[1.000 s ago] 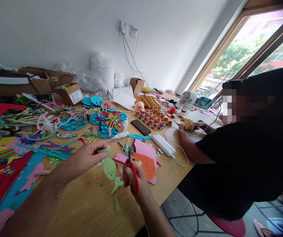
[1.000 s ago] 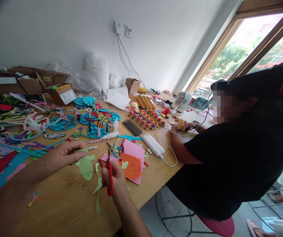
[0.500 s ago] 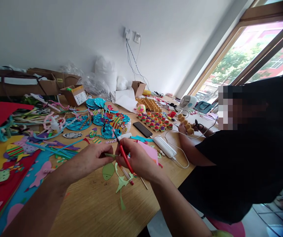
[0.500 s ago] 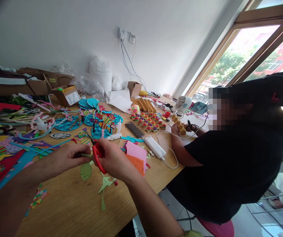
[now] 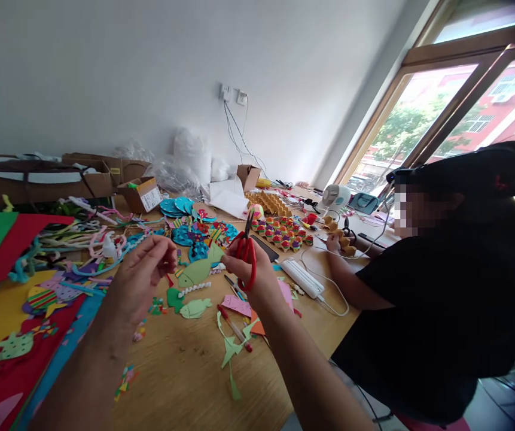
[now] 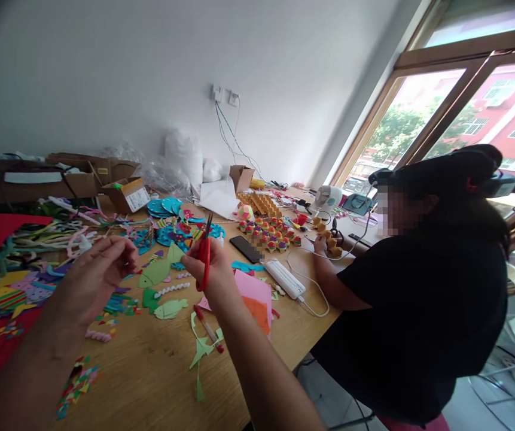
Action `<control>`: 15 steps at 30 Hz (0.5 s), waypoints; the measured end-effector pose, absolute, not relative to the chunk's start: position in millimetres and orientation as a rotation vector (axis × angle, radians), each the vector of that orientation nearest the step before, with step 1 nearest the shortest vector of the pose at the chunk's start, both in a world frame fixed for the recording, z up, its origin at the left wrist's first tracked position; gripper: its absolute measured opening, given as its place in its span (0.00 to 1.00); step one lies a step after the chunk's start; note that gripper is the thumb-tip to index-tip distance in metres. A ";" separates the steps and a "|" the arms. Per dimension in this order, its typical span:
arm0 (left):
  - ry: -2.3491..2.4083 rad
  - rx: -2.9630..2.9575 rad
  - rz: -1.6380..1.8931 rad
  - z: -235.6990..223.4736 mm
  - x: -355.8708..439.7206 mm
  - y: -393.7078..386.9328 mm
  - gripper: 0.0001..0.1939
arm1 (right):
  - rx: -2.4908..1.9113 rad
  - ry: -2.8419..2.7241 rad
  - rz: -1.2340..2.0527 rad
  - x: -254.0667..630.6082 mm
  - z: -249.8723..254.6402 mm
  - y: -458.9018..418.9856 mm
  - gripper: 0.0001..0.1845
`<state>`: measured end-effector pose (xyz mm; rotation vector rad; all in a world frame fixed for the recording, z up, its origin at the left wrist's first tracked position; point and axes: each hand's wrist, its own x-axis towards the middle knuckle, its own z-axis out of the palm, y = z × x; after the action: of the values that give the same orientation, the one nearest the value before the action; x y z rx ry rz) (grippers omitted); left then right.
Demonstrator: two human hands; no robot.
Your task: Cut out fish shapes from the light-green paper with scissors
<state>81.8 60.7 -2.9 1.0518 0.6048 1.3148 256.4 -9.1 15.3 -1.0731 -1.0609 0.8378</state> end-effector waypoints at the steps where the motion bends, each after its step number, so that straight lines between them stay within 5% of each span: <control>1: 0.600 0.998 1.341 -5.3 83.0 64.2 0.05 | -1.030 -1.014 0.818 252.1 14.8 -5.2 0.11; 15: 0.638 1.124 1.429 -13.6 105.3 64.9 0.11 | -0.804 -0.793 0.887 196.9 13.4 39.6 0.12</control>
<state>105.3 64.9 -13.6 1.1244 0.6380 1.4288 196.9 39.6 13.4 -0.8044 -0.7926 0.8871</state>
